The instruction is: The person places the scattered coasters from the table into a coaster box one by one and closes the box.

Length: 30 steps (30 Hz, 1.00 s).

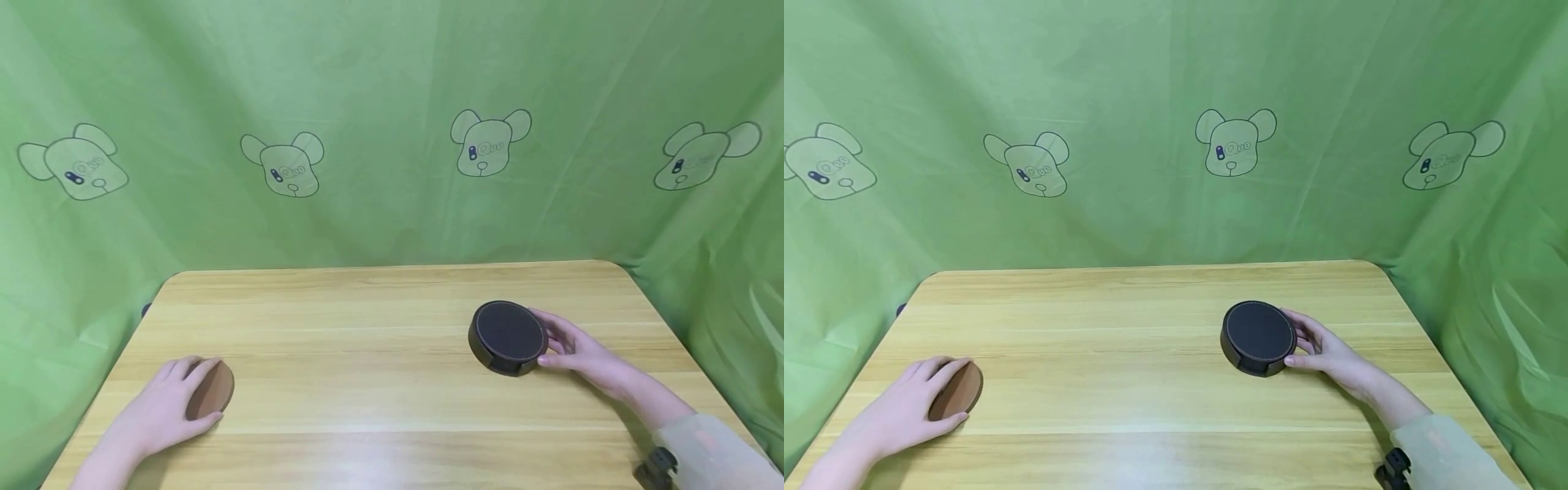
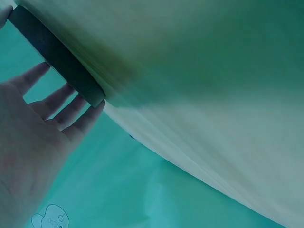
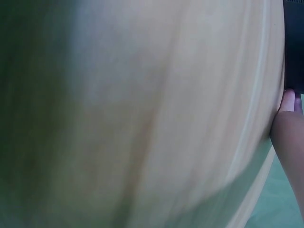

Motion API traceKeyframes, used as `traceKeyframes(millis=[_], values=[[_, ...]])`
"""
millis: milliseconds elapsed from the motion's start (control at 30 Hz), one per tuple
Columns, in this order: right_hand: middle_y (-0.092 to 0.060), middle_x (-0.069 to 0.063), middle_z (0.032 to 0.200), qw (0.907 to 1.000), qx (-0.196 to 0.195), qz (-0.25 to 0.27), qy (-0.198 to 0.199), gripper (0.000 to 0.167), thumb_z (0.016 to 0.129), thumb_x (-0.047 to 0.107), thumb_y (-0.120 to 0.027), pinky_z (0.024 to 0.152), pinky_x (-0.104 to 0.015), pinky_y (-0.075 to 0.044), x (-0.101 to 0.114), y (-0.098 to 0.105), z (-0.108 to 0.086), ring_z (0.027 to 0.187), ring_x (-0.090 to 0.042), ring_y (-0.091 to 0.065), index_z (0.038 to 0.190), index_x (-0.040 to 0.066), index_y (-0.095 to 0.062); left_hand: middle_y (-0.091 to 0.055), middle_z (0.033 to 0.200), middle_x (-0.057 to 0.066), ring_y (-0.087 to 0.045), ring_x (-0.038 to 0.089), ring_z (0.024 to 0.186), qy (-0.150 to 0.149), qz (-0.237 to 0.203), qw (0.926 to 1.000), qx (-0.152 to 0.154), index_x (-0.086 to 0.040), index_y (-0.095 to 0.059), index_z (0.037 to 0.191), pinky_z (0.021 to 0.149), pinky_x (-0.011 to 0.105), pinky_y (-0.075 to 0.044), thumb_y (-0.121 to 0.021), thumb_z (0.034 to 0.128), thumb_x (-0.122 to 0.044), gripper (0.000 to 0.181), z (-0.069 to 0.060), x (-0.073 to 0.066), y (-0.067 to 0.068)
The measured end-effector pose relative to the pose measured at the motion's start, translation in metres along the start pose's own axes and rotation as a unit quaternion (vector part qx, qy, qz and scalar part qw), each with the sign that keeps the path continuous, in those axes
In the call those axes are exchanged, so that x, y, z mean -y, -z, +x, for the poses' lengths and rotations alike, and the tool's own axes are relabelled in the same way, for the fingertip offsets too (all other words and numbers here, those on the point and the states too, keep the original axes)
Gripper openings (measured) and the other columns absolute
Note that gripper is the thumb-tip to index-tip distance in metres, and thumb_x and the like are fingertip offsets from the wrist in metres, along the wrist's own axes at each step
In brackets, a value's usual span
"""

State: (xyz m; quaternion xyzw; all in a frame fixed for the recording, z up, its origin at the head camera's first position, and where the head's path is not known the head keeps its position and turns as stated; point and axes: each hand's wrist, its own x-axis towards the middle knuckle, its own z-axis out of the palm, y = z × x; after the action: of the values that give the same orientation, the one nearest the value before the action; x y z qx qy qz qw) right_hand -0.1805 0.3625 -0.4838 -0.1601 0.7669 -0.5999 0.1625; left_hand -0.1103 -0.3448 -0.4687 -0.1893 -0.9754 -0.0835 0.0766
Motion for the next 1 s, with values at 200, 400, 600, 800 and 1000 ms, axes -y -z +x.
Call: traceKeyframes(millis=[200,400,600,800,1000], values=[[-0.044,0.032,0.15,1.0,0.002,0.003,0.006,0.084,0.097,-0.007,-0.065,0.105,-0.008,-0.042,0.0,0.0,0.0,0.131,0.013,-0.054,0.166,-0.006,-0.017,-0.064,0.129,0.019,-0.061,0.041,0.119,-0.024,0.001,0.9996,-0.012,-0.008,-0.061,0.145,0.096,0.061,-0.054,-0.092,0.0714,-0.044,0.087,0.005,-0.003,0.0],[-0.044,0.032,0.149,1.0,0.0,0.001,0.0,0.084,0.098,-0.005,-0.066,0.104,-0.007,-0.041,0.001,0.0,0.0,0.13,0.015,-0.053,0.166,-0.006,-0.017,-0.064,0.13,0.018,-0.061,0.038,0.118,-0.045,0.006,0.9987,-0.023,-0.009,-0.06,0.145,0.096,0.06,-0.054,-0.091,0.0697,-0.045,0.089,0.015,-0.012,0.001],[-0.043,0.033,0.148,1.0,-0.003,-0.002,-0.003,0.084,0.098,-0.004,-0.066,0.104,-0.007,-0.041,0.001,0.0,-0.001,0.13,0.017,-0.052,0.166,-0.005,-0.017,-0.064,0.132,0.018,-0.061,0.037,0.12,-0.056,0.007,0.9982,-0.021,-0.009,-0.06,0.147,0.098,0.061,-0.053,-0.089,0.0696,-0.045,0.09,0.028,-0.022,-0.004],[-0.044,0.032,0.149,1.0,-0.001,0.0,0.0,0.084,0.098,-0.006,-0.065,0.105,-0.007,-0.041,0.0,0.001,-0.001,0.13,0.015,-0.053,0.167,-0.004,-0.017,-0.062,0.135,0.018,-0.059,0.037,0.123,-0.072,0.0,0.9973,-0.016,-0.008,-0.058,0.149,0.102,0.062,-0.051,-0.086,0.0716,-0.045,0.09,0.043,-0.037,-0.006],[-0.043,0.032,0.149,1.0,-0.003,0.0,-0.005,0.085,0.098,-0.005,-0.066,0.104,-0.007,-0.041,0.002,-0.001,-0.001,0.13,0.015,-0.053,0.167,-0.004,-0.017,-0.061,0.137,0.017,-0.058,0.037,0.125,-0.085,-0.002,0.9964,-0.001,-0.01,-0.057,0.151,0.104,0.061,-0.051,-0.084,0.0731,-0.046,0.09,0.058,-0.05,-0.005]])
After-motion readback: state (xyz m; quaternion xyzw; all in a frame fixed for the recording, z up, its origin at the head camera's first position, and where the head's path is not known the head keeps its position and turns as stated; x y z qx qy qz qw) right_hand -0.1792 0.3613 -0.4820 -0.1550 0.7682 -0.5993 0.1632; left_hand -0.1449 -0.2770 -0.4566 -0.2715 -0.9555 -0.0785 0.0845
